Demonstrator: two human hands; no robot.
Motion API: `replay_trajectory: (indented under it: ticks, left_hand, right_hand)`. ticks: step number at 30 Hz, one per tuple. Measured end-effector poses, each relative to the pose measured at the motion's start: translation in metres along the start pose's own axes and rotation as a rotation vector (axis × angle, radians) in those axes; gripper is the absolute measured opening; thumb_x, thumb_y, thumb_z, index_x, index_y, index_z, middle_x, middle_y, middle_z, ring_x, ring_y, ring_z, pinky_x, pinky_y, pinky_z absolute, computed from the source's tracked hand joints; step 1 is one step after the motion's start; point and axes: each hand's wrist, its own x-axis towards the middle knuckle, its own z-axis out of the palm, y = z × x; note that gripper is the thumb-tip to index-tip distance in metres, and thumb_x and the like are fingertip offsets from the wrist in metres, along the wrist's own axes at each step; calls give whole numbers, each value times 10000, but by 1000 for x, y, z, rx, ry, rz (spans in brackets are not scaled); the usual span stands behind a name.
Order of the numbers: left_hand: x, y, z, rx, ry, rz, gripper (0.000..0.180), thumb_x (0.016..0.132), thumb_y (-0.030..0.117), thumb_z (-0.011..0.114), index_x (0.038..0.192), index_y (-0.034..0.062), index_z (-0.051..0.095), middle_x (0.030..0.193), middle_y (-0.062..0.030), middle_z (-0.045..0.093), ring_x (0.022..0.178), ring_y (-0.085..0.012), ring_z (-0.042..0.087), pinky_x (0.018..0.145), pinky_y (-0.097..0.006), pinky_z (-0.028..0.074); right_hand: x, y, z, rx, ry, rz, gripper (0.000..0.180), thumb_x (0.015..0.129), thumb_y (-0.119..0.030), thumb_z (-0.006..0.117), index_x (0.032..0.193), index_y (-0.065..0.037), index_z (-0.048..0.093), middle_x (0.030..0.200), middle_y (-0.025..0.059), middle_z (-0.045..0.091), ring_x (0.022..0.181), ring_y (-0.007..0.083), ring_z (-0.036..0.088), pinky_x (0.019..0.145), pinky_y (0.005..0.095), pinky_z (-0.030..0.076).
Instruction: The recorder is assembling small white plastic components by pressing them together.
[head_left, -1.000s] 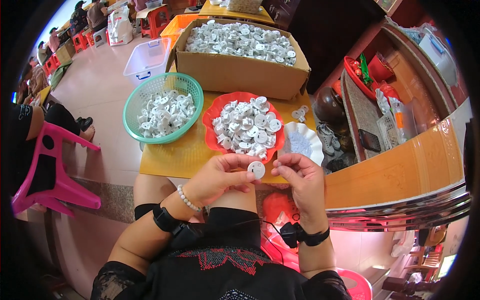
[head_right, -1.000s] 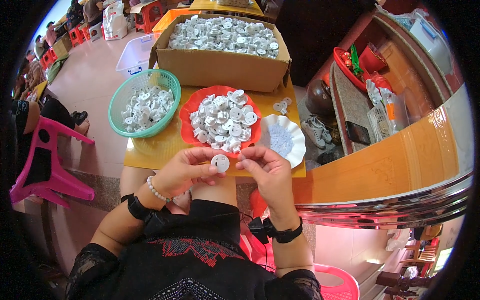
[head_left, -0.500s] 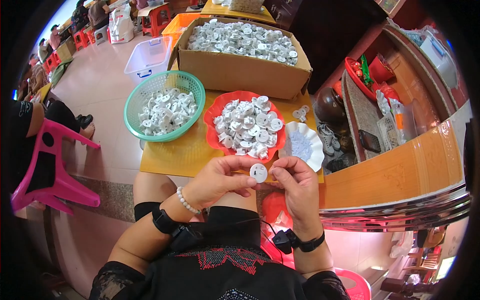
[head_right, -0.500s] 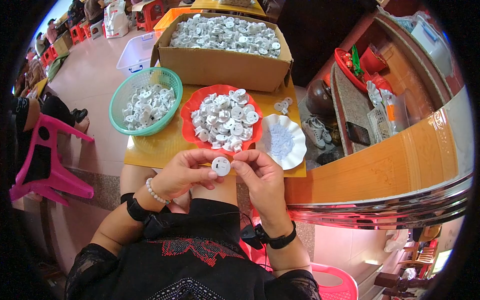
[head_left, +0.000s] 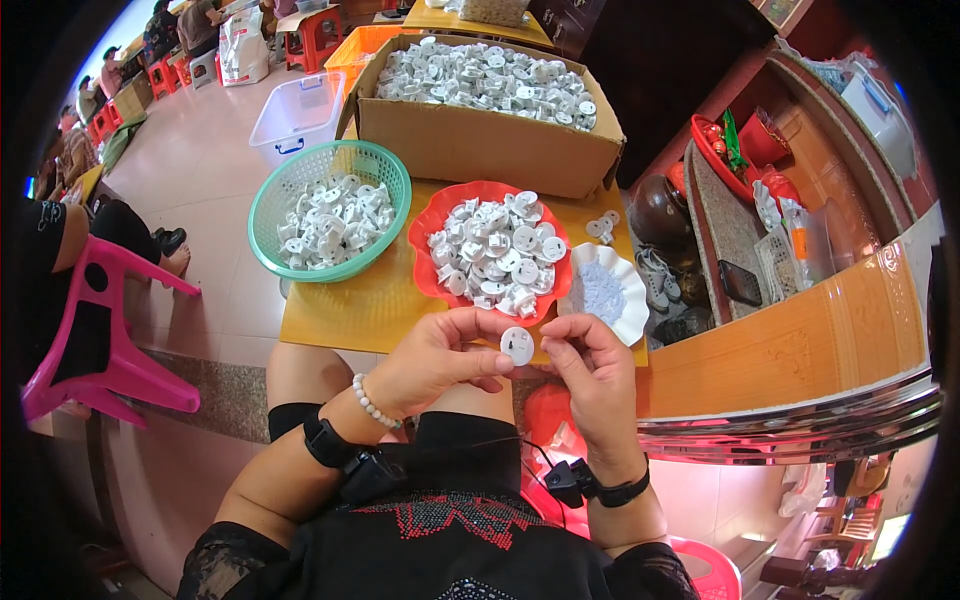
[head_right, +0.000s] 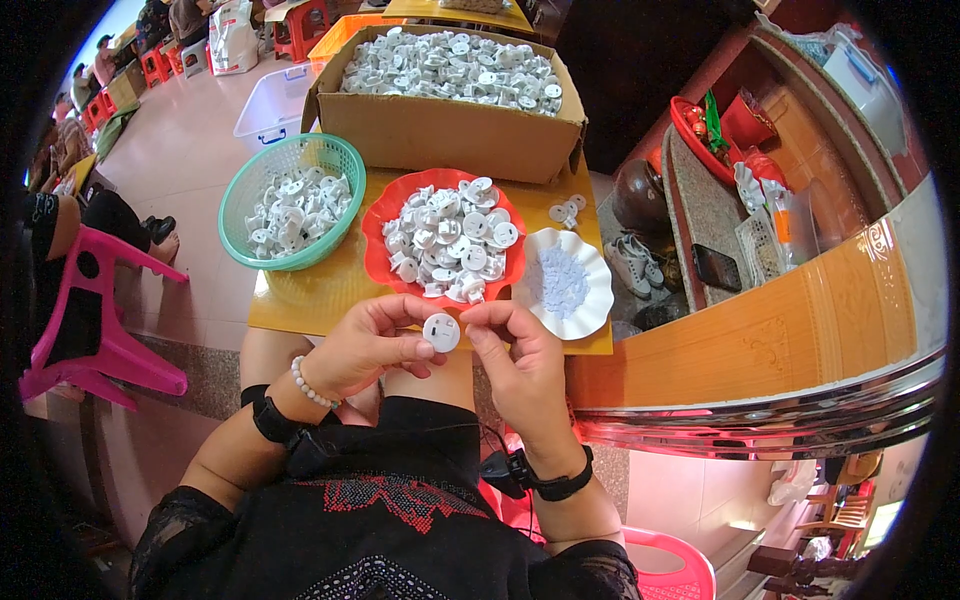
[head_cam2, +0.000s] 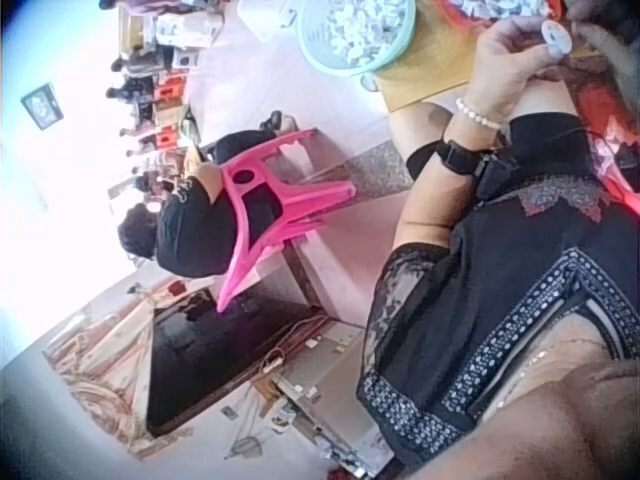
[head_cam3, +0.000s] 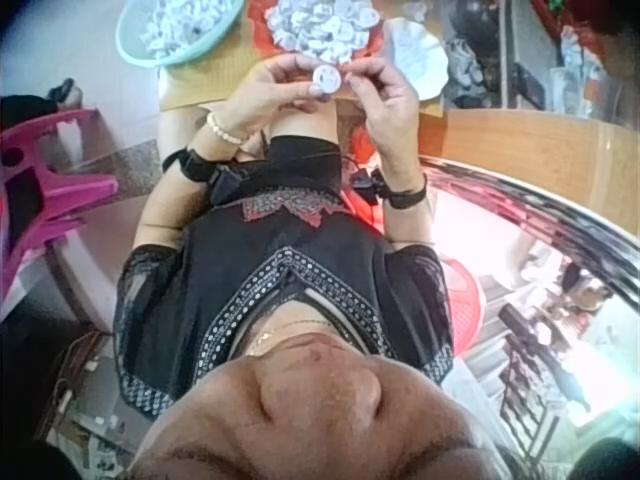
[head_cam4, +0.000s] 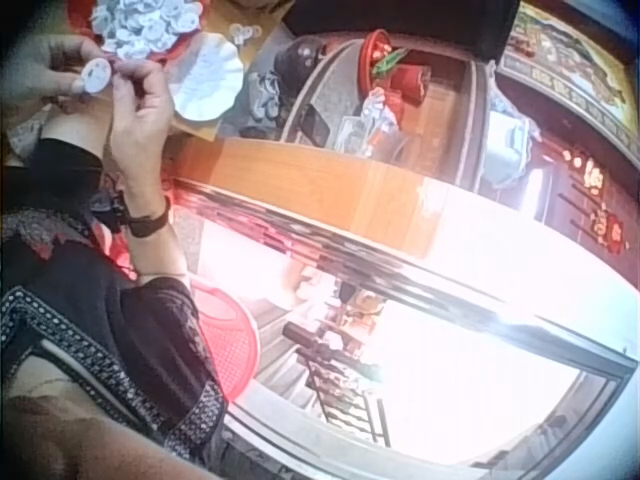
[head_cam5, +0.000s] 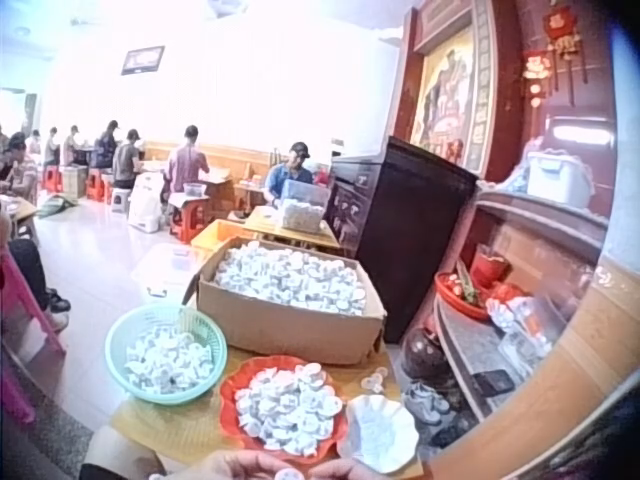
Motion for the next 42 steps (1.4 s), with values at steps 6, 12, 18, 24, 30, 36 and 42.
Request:
replay_trajectory:
  ticks: [6,12,18,24,30,36,42]
  left_hand:
    - [1,1,0,30,-8,14,354,844,82,733,1163,7,602,1069,-71,657,906,-129,655,710,-268,556]
    - [0,4,4,70,5,5,334,841,100,742,1140,6,625,1020,-63,682,867,-117,660,720,-259,551]
    - [-1,5,7,196,-4,51,285,841,103,745,1096,4,662,979,-48,696,843,-90,653,735,-233,539]
    - [-1,-6,4,379,-21,187,288,848,102,738,1105,-2,663,981,-41,697,861,-77,646,761,-229,535]
    - [-2,6,8,163,32,22,313,851,110,736,1136,5,660,993,-45,698,851,-84,647,748,-241,542]
    - [-2,3,7,155,10,51,296,844,93,739,1119,7,671,994,-45,700,861,-88,651,737,-242,542]
    - [-2,0,4,152,13,76,295,840,87,742,1116,11,672,998,-43,699,874,-84,646,753,-231,530]
  right_hand:
    - [-2,-17,9,-407,21,-150,128,847,-24,646,972,-42,658,814,26,625,766,132,562,722,252,452]
    - [1,-26,7,-652,-20,-258,186,782,-11,668,947,-68,603,762,45,613,714,200,558,733,329,418]
    - [7,-43,4,-924,-208,-446,216,765,-6,641,953,-78,563,770,61,592,743,248,574,811,375,375]
    - [8,-41,7,-1032,-318,-467,182,778,-33,636,937,-85,564,774,63,593,779,249,589,836,391,368]
    - [2,-35,2,-875,-156,-384,119,794,-73,657,892,-81,590,813,54,592,803,238,584,844,384,363]
    - [2,-31,3,-925,-144,-436,93,789,-75,662,848,-77,590,812,45,569,790,242,570,846,388,360]
    - [2,-23,1,-942,-150,-470,99,793,-91,666,869,-83,604,798,38,584,793,231,579,867,383,358]
